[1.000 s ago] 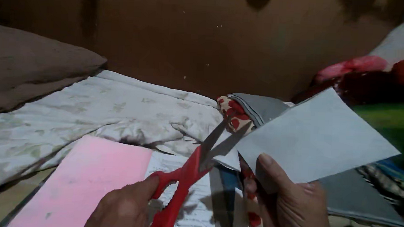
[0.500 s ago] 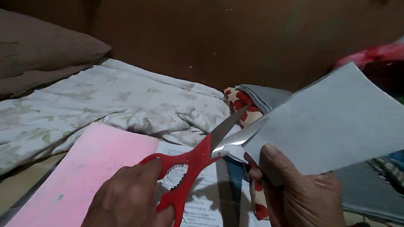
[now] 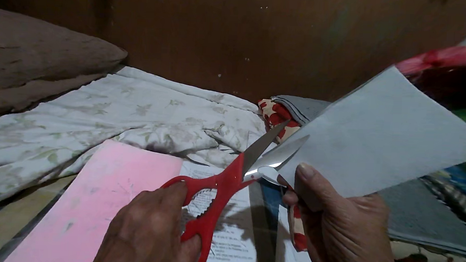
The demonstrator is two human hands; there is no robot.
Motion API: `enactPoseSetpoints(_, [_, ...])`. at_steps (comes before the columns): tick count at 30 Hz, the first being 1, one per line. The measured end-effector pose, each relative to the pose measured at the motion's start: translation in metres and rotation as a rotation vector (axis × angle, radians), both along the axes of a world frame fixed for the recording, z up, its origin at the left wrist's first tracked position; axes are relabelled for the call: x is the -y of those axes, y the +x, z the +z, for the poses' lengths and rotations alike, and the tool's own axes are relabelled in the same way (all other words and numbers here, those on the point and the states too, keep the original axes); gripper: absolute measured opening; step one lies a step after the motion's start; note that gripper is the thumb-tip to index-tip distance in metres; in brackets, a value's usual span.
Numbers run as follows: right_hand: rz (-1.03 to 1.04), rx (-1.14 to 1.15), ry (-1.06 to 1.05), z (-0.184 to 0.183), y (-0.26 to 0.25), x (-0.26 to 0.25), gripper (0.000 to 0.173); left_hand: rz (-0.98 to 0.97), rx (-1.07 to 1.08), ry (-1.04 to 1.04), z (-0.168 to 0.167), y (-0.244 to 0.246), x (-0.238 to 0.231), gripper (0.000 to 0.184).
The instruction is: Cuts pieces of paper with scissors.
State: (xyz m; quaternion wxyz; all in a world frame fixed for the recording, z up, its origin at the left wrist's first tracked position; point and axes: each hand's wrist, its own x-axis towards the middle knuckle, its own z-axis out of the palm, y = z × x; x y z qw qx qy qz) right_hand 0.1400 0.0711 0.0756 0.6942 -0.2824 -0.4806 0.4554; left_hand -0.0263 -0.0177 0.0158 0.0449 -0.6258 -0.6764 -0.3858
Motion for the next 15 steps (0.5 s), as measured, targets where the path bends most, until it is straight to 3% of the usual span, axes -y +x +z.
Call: enactPoseSetpoints(15, [0.006, 0.019, -0.001, -0.002, -0.0022, -0.0002, 0.026, -0.002, 0.017, -0.004, -0.0012, 0.0002, -0.0016, 0.031])
